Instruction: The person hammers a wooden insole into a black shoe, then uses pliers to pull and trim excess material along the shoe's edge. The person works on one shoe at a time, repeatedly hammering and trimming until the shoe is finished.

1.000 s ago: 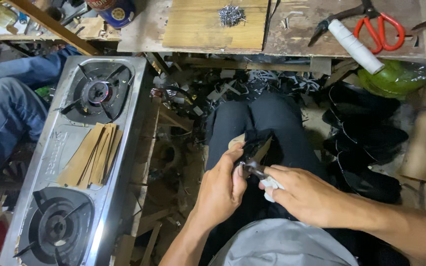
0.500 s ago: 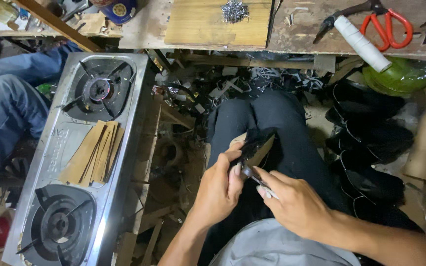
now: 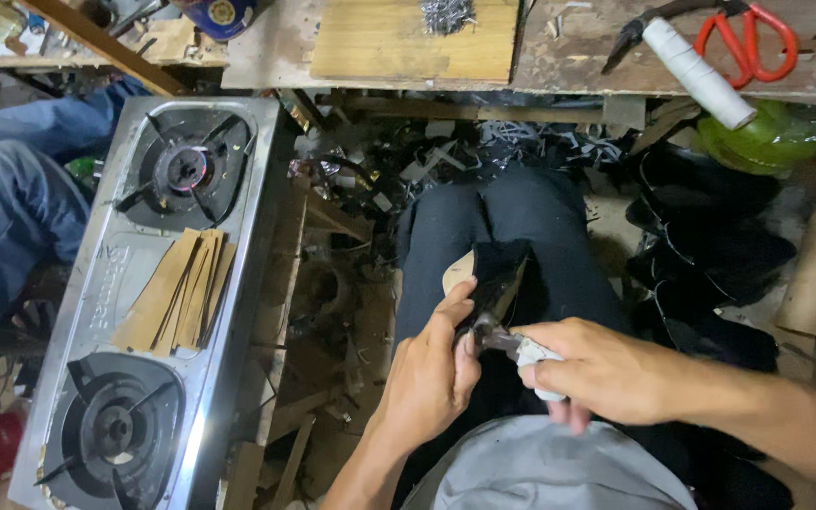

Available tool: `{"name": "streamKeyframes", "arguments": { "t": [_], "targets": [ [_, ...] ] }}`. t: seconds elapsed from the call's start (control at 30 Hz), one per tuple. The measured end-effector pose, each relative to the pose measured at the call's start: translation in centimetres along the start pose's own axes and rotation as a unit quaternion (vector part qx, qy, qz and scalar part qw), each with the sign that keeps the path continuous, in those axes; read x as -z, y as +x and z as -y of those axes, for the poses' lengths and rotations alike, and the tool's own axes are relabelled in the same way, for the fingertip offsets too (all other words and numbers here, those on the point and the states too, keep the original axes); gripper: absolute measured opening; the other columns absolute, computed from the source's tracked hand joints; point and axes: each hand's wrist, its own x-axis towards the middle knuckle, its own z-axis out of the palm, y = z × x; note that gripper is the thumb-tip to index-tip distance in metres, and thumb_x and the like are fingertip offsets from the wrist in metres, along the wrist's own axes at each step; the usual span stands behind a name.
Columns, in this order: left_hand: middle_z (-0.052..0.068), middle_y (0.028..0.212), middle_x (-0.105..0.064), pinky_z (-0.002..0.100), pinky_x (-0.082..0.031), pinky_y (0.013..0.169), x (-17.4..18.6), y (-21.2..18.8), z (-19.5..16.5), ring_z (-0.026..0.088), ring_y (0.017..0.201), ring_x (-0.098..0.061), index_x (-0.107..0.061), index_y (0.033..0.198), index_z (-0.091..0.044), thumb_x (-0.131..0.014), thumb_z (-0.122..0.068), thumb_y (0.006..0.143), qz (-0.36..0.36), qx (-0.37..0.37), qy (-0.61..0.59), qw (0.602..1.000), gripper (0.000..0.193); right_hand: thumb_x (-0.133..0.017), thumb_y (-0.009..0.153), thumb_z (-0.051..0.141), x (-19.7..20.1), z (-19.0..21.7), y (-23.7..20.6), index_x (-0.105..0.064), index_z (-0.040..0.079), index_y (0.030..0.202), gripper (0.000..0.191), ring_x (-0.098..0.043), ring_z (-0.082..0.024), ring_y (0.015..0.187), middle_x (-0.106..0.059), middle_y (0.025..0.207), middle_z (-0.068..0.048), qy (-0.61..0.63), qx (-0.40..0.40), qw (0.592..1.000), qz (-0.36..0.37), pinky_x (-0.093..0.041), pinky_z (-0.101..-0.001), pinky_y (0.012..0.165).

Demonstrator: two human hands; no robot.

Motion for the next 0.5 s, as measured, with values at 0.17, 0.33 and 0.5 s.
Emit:
{"name": "streamKeyframes", "arguments": {
  "t": [0.17,0.33,0.5],
  "targets": [
    [0.021,0.144,-0.063,0.042,-0.060,0.083,0.5,0.5,1.0,0.040,0.097,-0.075,-0.052,0.129,0.004,-0.052,-0.008,0.102,-0.013,0.011,-0.065,0.998,0.029,-0.056,0.095,0.024,-3.4,-1.7,1.5,-0.063,0.004,0.092,0.022,-0.059,-0.015,0.047,-0.061,0.060,-0.005,-0.018,0.158,0.976,-0.148,-0.049,-0.0328,0.046],
    [0.020,0.144,-0.062,0.040,-0.060,0.088,1.0,0.9,0.9,0.039,0.102,-0.075,-0.052,0.128,0.003,-0.050,-0.009,0.105,-0.001,0.002,-0.067,0.998,0.026,-0.059,0.097,0.021,-3.3,-3.7,2.0,-0.061,0.003,0.090,0.019,-0.062,-0.023,0.049,-0.066,0.063,-0.009,-0.088,0.196,0.964,-0.156,-0.049,-0.0360,0.049],
    [0.017,0.144,-0.064,0.039,-0.059,0.076,1.0,1.1,0.2,0.035,0.078,-0.074,-0.053,0.122,0.003,-0.052,-0.009,0.100,0.040,0.101,-0.080,0.991,0.025,-0.059,0.093,0.024,-3.0,-2.5,1.4,-0.061,0.003,0.093,0.021,-0.063,-0.031,0.057,-0.064,0.066,-0.016,-0.172,0.142,0.954,-0.202,-0.046,-0.0417,0.052]
  ]
}}
